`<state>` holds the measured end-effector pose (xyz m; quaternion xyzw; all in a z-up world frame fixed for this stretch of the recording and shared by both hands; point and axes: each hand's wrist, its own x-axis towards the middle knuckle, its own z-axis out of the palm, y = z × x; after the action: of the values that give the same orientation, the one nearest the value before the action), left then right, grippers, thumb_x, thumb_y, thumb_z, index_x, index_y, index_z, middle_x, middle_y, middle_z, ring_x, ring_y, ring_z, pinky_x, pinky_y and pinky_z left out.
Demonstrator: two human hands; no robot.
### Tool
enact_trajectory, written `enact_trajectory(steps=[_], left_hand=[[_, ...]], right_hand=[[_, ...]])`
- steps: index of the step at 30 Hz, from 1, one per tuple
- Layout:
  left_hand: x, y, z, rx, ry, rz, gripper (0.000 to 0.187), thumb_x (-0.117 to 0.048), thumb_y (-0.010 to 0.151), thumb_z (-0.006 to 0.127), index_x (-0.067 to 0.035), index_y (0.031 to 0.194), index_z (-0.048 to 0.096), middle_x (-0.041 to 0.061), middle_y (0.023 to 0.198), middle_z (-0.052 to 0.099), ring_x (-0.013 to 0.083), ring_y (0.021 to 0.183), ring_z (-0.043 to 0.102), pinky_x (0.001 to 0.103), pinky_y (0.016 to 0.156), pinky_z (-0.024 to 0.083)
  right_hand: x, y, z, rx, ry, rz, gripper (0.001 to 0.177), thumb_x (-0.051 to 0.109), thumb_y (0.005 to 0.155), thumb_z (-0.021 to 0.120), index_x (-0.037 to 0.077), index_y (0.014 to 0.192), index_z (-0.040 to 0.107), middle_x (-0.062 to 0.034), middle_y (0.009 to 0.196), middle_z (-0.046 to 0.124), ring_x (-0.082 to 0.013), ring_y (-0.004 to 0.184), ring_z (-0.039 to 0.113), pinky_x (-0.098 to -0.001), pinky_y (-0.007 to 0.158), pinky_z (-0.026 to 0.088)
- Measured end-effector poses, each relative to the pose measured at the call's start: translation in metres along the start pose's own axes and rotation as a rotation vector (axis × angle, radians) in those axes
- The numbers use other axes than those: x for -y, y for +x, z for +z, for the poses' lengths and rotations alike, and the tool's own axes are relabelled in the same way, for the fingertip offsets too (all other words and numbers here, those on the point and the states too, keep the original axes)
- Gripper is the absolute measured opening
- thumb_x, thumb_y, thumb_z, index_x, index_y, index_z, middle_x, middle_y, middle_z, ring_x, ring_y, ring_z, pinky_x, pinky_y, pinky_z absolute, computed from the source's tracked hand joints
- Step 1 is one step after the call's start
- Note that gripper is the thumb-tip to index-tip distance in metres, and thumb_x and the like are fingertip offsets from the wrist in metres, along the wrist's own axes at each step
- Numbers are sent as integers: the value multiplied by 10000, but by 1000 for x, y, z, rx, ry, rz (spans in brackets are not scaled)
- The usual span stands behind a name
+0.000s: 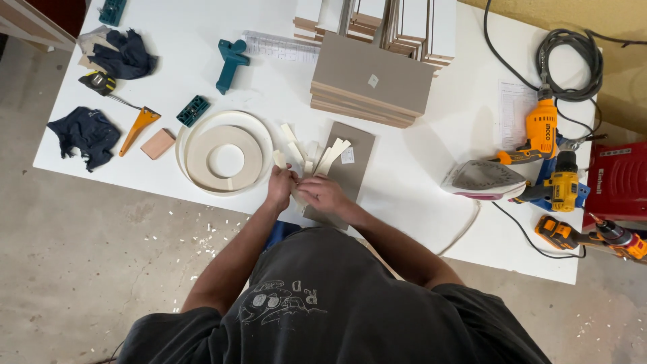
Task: Applying adhesive edge banding strips to wooden boards on a workbench
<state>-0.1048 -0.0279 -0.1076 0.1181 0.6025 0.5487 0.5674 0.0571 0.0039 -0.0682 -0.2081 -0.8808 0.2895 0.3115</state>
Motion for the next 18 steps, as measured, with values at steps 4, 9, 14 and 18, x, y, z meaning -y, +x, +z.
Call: enact_trajectory(steps=[4,9,14,18], left_hand=[[14,19,-32,12,-38,-19,189,-69,940,396,-85,1115,467,24,709,503,184,557,613,301,519,560],[-25,-6,-30,28,20,-61,227,-99,950,420,-96,1129,559,65,796,629,214,768,734,377,675,664],[-21,3,-39,46,83,-75,261,-77,892,480,-92,1126,593,43,766,599,164,683,667,313,595,625],[-19,11,-45,39,138,-44,187,-91,881,539,-78,1057,601,42,720,555,144,578,583,282,471,533]], right_hand=[[-56,-23,14,-59,-39,298,150,246,993,682,123,939,748,-41,873,723,-247,819,733,-334,700,589],[-48,13,-2,-23,-176,624,409,422,836,820,120,1076,681,-62,962,639,-293,907,715,-396,729,610],[-45,24,-4,80,64,706,295,322,882,803,77,1016,708,-127,972,647,-344,965,698,-419,791,571],[-57,15,-20,76,393,860,266,330,908,816,118,1065,779,-101,962,765,-204,941,718,-363,848,558]])
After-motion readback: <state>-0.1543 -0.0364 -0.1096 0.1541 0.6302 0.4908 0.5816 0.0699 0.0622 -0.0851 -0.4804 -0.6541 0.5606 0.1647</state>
